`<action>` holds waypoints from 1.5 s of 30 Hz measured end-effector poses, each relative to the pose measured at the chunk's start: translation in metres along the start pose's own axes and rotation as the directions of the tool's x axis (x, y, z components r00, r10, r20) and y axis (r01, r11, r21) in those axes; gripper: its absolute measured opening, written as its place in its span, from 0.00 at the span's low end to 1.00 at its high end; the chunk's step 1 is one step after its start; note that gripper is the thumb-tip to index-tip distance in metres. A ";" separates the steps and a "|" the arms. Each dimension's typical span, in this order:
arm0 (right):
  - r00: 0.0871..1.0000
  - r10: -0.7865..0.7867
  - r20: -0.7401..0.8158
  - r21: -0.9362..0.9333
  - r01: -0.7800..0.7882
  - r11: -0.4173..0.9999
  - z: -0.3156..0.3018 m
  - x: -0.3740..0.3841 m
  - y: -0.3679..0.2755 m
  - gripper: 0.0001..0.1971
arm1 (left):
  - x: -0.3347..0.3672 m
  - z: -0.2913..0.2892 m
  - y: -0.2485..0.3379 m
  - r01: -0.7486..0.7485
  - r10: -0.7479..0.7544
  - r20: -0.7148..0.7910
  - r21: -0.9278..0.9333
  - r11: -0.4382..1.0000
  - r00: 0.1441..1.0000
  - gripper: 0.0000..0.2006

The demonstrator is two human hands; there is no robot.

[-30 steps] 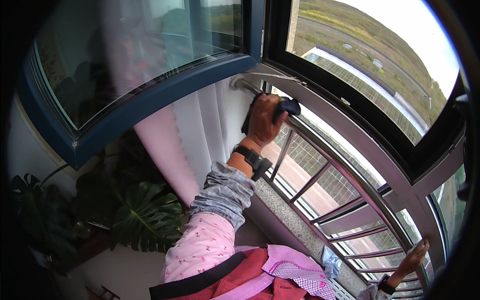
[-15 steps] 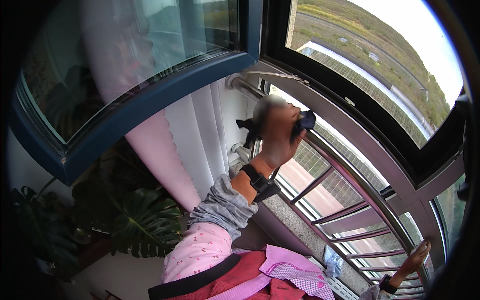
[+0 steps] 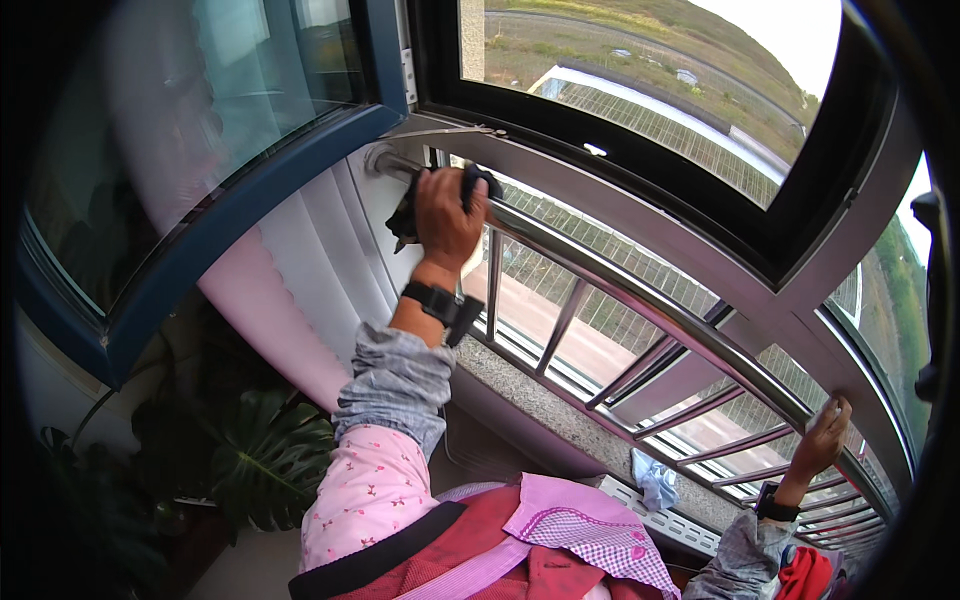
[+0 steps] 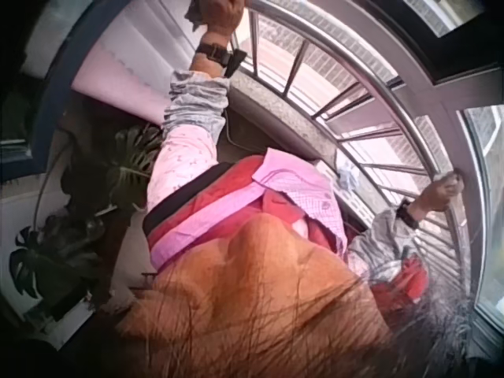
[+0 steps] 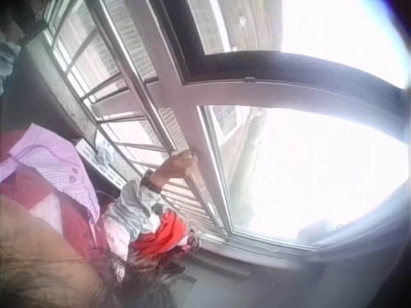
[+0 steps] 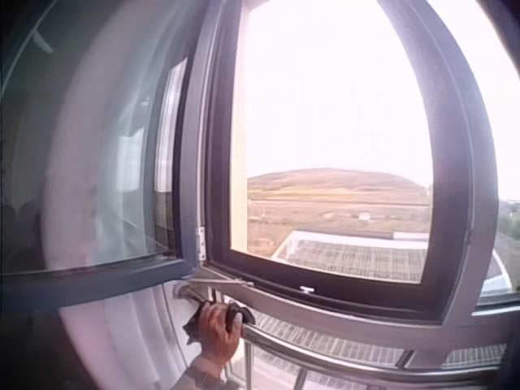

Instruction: The person wipes the window frame and glass with a dark cloth, moving along the frame and across the pane. They briefly pause to handle a small white item before resuming wiping the frame and glass.

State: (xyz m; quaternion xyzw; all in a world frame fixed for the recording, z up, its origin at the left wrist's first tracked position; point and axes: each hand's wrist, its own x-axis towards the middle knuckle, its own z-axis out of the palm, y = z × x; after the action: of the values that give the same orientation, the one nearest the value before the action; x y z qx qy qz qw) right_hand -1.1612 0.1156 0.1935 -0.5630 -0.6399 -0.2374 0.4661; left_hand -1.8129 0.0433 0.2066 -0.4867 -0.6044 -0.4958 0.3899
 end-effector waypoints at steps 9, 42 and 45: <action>1.000 -0.019 -0.012 -0.018 0.019 1.000 -0.003 0.003 -0.017 0.12 | -0.071 0.003 0.301 -0.205 0.305 0.166 -0.447 0.871 0.938 0.25; 0.982 -0.174 -0.074 -0.020 0.173 0.985 -0.011 0.001 -0.030 0.08 | -0.053 0.002 0.221 -0.128 0.179 0.174 -0.272 0.954 0.968 0.14; 0.980 -0.188 -0.071 -0.005 0.188 0.982 -0.012 0.002 -0.028 0.08 | -0.049 -0.002 0.213 -0.168 0.229 0.190 -0.289 0.942 0.955 0.14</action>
State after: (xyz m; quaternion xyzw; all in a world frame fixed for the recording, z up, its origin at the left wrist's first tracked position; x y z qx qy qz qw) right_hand -1.1834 0.0998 0.2062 -0.4909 -0.6734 -0.2996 0.4645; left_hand -1.5946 0.0385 0.2075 -0.6461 -0.5185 -0.4739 0.2986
